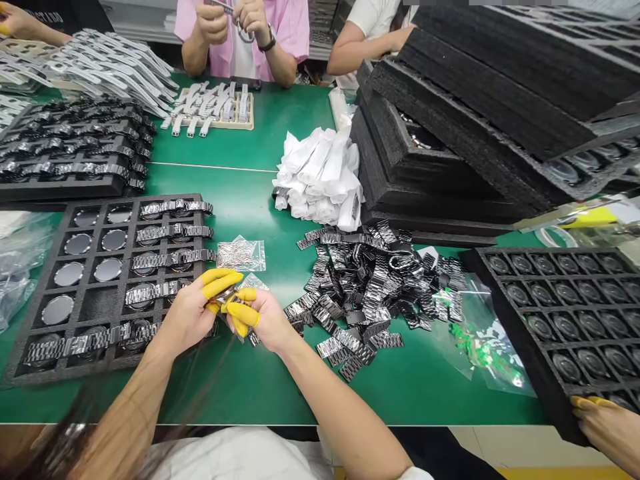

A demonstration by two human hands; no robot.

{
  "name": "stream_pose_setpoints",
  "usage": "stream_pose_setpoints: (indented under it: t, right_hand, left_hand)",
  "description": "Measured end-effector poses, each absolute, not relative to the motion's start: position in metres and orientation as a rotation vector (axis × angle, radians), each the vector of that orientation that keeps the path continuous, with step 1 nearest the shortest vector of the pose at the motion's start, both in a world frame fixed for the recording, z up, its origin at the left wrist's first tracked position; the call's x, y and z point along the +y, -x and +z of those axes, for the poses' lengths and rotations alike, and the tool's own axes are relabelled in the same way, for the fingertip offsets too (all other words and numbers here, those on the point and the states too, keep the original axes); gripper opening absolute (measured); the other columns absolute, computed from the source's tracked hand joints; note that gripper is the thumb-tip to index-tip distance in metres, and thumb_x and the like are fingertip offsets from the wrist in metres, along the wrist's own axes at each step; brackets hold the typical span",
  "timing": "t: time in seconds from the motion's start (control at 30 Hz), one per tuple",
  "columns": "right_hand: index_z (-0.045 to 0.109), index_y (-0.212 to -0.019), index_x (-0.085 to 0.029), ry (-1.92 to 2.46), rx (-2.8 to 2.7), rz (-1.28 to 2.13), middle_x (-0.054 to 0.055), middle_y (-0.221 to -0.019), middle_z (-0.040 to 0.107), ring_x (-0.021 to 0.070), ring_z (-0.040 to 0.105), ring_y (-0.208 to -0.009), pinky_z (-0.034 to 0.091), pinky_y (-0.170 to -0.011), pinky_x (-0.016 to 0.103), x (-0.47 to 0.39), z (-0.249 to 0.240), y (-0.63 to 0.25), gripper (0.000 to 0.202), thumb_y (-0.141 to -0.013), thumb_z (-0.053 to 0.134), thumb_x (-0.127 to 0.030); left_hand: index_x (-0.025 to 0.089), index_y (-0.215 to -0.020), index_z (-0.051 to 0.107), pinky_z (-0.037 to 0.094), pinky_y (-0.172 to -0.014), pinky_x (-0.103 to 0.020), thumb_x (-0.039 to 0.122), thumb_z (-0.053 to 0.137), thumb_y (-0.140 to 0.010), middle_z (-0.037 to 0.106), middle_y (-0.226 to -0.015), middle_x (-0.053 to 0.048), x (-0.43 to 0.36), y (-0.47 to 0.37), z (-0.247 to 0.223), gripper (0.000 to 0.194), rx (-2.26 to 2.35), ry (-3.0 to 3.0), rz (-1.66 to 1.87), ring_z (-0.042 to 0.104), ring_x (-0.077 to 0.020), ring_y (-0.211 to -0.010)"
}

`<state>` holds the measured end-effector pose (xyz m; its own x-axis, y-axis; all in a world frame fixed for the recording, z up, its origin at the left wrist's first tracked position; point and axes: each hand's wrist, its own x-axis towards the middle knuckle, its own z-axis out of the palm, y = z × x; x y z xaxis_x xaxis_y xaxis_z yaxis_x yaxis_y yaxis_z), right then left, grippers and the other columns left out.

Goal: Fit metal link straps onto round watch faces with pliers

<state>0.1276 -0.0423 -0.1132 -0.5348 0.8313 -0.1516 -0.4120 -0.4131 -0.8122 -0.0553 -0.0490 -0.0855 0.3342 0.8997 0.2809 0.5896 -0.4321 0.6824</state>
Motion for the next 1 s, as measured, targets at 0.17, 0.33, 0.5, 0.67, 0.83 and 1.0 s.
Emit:
stream_pose_setpoints:
  t: [0.17,0.33,0.5,0.67,0.83,1.0]
  right_hand:
    - [0.068,-0.073,-0.018,0.728,-0.922,2.003,-0.005,-0.046,0.056,0.0116,0.048,-0.042,0.042,-0.049,0.028,-0.041,-0.109,-0.128,0.038,-0.082,0.087,-0.050]
    - [0.066,-0.071,-0.019,0.733,-0.885,2.016,-0.005,-0.046,0.055,0.0117,0.048,-0.044,0.043,-0.051,0.028,-0.041,-0.106,-0.128,0.038,-0.081,0.087,-0.049]
    - [0.067,-0.074,-0.019,0.737,-0.816,2.021,-0.006,-0.046,0.055,0.0124,0.049,-0.045,0.042,-0.052,0.028,-0.042,-0.105,-0.127,0.041,-0.079,0.087,-0.054]
    - [0.064,-0.077,-0.021,0.812,-0.693,1.922,-0.006,-0.050,0.055,0.0112,0.047,-0.047,0.040,-0.051,0.026,-0.045,-0.107,-0.123,0.042,-0.080,0.087,-0.055]
    - [0.060,-0.074,-0.021,0.840,-0.662,1.898,-0.008,-0.049,0.051,0.0087,0.042,-0.046,0.036,-0.049,0.023,-0.047,-0.103,-0.121,0.043,-0.078,0.089,-0.053]
    - [0.060,-0.073,-0.020,0.860,-0.653,1.902,-0.009,-0.048,0.050,0.0076,0.037,-0.044,0.031,-0.047,0.022,-0.048,-0.098,-0.120,0.043,-0.076,0.091,-0.050]
  left_hand:
    - [0.027,-0.143,0.067,0.059,-0.108,-0.038,-0.004,0.044,-0.083,0.069,-0.141,-0.007,-0.049,0.053,-0.085,0.072,1.300,-2.160,0.875,0.069,-0.0227,-0.125]
    - [0.025,-0.142,0.066,0.059,-0.108,-0.037,-0.005,0.043,-0.084,0.068,-0.141,-0.008,-0.049,0.052,-0.087,0.070,1.306,-2.172,0.913,0.068,-0.0222,-0.126]
    - [0.026,-0.146,0.062,0.058,-0.105,-0.038,-0.006,0.042,-0.083,0.064,-0.138,-0.009,-0.049,0.049,-0.091,0.074,1.286,-2.199,0.962,0.067,-0.0224,-0.123]
    - [0.026,-0.155,0.053,0.054,-0.110,-0.047,0.006,0.046,-0.096,0.053,-0.140,-0.014,-0.049,0.048,-0.089,0.062,1.228,-2.198,0.946,0.060,-0.0269,-0.127]
    - [0.025,-0.155,0.048,0.049,-0.114,-0.050,0.022,0.045,-0.106,0.050,-0.137,-0.014,-0.048,0.044,-0.081,0.049,1.084,-2.148,0.967,0.053,-0.0290,-0.132]
    - [0.023,-0.144,0.055,0.053,-0.107,-0.047,0.024,0.044,-0.106,0.053,-0.128,-0.012,-0.048,0.038,-0.083,0.039,1.106,-2.120,1.016,0.056,-0.0266,-0.123]
